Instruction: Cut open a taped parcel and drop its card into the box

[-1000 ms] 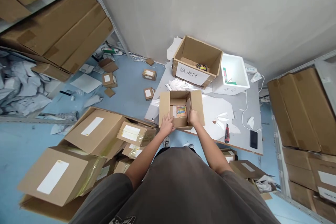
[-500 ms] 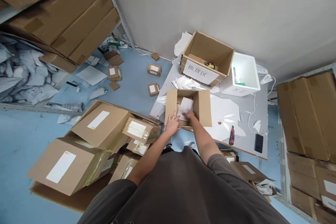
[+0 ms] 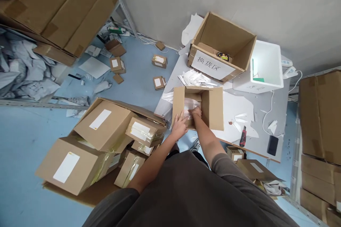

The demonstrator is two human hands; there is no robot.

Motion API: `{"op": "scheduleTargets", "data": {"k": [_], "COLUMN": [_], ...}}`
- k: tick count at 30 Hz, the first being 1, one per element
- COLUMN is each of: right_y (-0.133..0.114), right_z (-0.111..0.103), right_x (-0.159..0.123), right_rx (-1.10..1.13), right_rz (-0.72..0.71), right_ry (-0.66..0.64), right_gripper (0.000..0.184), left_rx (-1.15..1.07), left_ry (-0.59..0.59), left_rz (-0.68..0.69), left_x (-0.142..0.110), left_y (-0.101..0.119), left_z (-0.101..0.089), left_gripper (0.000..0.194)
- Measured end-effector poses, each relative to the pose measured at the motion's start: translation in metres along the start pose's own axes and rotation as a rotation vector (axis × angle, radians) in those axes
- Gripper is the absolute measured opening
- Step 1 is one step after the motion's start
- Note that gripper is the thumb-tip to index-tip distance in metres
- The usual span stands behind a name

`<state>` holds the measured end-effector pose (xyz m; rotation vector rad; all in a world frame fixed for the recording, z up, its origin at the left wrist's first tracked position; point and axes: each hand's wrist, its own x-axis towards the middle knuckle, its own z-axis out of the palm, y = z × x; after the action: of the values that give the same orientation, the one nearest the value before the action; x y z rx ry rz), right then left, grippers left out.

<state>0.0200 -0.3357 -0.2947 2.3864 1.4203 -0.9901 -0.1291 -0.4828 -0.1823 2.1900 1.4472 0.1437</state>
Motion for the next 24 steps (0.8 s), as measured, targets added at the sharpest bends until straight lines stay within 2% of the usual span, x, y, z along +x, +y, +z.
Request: {"op": "scheduleTargets", "data": {"k": [4,8,11,15,18,21,24], "right_y": [-0.014,-0.017,-0.015,-0.011,0.001,0.030,0.081], "right_z": [0.005,0.001,-0.015,-0.055,-0.094,-0.134,-0.170], "right_x": [0.002,-0.008,-0.025,-0.052,-0.070,-0.085,-0.095], "right_rx": [-0.029,0.078,0.193,0.399,0.701,0.993,1.172], "right_rz": [0.079,-0.074,-0.150,-0.220,-0.318,-0.402,-0.393], "right_ry": [-0.087,-0.051,0.001,0.042,0.041,-0.002,0.011], "right_gripper": [0.068,0.059,0.051,0.041,0.049,0.059,0.064], "left_rx": [0.005,0.035,0.061,0.087,0.099,0.140,0.191], "left_ry": [-0.007,-0.020,-0.042,-0.052,-0.058,-0.070,-0.087], "left_rz": [-0.003,-0.030,-0.057,-0.078,-0.091,-0.099,-0.112], "left_x": [0.000,-0.001,-0.001,-0.001,-0.003,-0.006,-0.008], "left_y": [0.000,0.001,0.003,-0.001,-0.010,-0.022,-0.030], "left_z": [0.000,-0.004,-0.010,-0.023,-0.034,-0.047,-0.059], "left_gripper": [0.015,0.015,0.017,0.017,0.015,0.012,0.014]}}
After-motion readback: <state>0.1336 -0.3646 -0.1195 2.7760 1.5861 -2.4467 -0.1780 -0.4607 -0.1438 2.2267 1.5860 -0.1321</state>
